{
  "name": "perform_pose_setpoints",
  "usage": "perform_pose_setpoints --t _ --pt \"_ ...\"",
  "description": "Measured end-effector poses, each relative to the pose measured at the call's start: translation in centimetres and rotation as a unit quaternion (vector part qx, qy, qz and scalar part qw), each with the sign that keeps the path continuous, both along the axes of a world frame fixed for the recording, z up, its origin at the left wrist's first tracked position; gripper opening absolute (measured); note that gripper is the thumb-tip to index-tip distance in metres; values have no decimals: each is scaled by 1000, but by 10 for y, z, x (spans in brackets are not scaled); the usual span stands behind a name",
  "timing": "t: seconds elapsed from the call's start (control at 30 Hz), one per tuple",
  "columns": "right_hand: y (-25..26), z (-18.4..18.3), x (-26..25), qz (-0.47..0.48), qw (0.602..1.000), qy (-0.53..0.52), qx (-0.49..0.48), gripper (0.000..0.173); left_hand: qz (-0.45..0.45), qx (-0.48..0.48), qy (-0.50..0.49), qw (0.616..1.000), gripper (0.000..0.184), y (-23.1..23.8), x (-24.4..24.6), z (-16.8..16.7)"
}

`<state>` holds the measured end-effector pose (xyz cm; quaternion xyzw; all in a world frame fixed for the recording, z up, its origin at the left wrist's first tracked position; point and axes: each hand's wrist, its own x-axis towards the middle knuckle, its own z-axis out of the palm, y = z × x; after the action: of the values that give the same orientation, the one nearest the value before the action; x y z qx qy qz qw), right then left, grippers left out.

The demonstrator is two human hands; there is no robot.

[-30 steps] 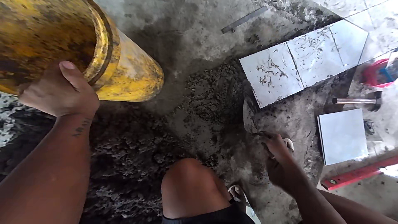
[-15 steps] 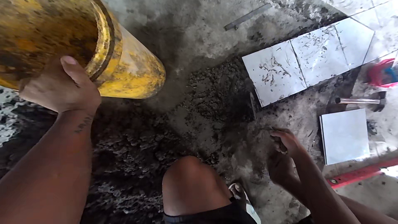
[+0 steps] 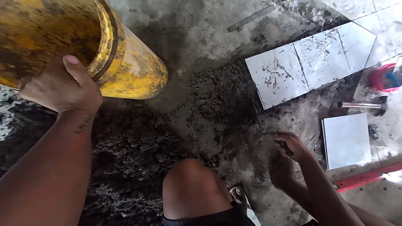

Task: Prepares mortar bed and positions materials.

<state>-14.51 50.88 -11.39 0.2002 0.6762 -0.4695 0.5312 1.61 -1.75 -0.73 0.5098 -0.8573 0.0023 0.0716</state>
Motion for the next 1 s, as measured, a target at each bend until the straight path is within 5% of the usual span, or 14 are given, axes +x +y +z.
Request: perform_pose_setpoints --t 0.13,0.3,0.6,0.83,1.0 --pt "-9 5 8 60 993 91 51 34 24 35 -42 998 84 -14 3 -8" --pt "-43 -25 33 200 950 201 128 34 -31 -47 3 998 89 -92 43 -83" --pt "-75 -9 108 403 892 173 110 36 -23 -31 17 999 87 -79 36 -68" --pt "-59 -7 79 317 904 251 135 34 -30 -28 36 999 84 -71 32 -61" --pt "-72 -25 106 406 870 220 173 38 -34 -24 25 999 84 -69 28 -57"
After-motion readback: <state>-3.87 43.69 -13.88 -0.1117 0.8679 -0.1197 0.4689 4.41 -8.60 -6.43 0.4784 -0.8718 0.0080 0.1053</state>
